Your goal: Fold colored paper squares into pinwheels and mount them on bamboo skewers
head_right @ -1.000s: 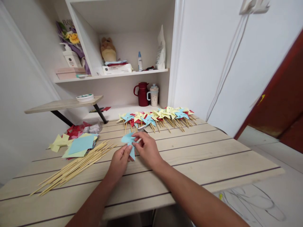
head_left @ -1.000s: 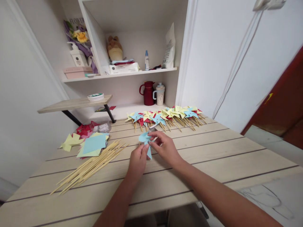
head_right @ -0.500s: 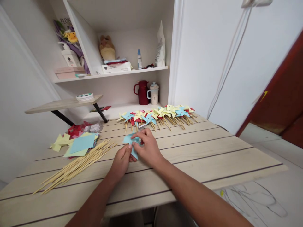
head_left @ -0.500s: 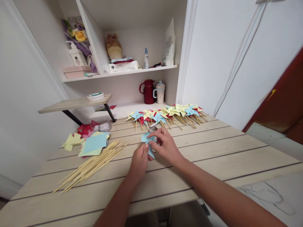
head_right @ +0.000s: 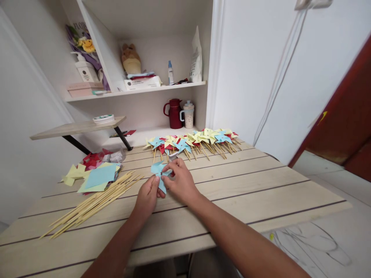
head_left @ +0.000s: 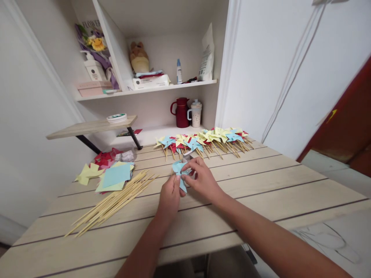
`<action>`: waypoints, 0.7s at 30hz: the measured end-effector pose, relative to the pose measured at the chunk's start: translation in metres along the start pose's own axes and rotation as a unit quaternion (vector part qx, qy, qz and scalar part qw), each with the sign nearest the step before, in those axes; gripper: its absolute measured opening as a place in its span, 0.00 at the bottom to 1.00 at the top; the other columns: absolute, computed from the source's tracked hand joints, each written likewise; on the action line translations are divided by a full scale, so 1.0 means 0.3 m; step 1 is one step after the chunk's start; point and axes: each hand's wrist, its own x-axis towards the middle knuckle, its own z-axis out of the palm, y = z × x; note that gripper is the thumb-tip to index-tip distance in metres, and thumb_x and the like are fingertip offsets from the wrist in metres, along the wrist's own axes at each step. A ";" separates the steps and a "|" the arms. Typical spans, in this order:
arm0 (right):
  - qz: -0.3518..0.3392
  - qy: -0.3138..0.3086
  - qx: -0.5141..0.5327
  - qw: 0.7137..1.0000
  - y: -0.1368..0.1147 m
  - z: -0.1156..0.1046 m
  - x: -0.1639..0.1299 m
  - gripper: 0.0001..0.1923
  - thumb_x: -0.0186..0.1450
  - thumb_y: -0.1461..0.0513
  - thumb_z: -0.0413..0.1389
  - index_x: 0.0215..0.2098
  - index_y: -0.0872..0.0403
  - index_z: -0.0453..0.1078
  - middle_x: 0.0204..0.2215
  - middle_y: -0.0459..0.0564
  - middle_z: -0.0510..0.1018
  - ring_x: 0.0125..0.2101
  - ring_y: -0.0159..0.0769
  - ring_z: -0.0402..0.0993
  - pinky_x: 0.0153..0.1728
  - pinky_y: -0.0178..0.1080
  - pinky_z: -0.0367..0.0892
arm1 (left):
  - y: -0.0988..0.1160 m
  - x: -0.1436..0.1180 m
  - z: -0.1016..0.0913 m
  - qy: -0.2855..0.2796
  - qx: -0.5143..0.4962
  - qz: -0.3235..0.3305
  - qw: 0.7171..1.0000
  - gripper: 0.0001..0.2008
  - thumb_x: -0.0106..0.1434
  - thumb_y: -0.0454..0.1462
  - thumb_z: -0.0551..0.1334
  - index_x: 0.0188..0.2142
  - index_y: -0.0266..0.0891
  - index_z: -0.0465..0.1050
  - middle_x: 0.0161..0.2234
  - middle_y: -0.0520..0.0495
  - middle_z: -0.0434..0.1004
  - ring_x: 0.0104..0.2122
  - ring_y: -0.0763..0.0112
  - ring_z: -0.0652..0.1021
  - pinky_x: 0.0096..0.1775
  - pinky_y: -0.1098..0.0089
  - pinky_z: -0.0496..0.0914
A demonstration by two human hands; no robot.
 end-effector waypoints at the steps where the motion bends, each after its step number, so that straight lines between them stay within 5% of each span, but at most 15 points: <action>1: 0.000 -0.001 0.001 1.000 0.003 0.000 0.001 0.08 0.58 0.68 0.60 0.36 0.51 0.74 0.37 0.48 0.67 0.35 0.34 0.69 0.34 0.37 0.67 | -0.004 0.001 0.001 -0.003 0.009 0.001 1.000 0.19 0.68 0.50 0.47 0.32 0.41 0.67 0.19 0.52 0.71 0.22 0.65 0.73 0.30 0.67 0.64; 21: 0.007 0.007 0.019 1.000 0.010 -0.030 0.024 0.04 0.57 0.67 0.59 0.27 0.53 0.75 0.32 0.48 0.71 0.32 0.34 0.69 0.31 0.36 0.65 | -0.025 -0.007 0.005 -0.017 0.057 0.028 0.998 0.21 0.70 0.49 0.45 0.28 0.42 0.66 0.23 0.52 0.73 0.22 0.69 0.73 0.30 0.68 0.63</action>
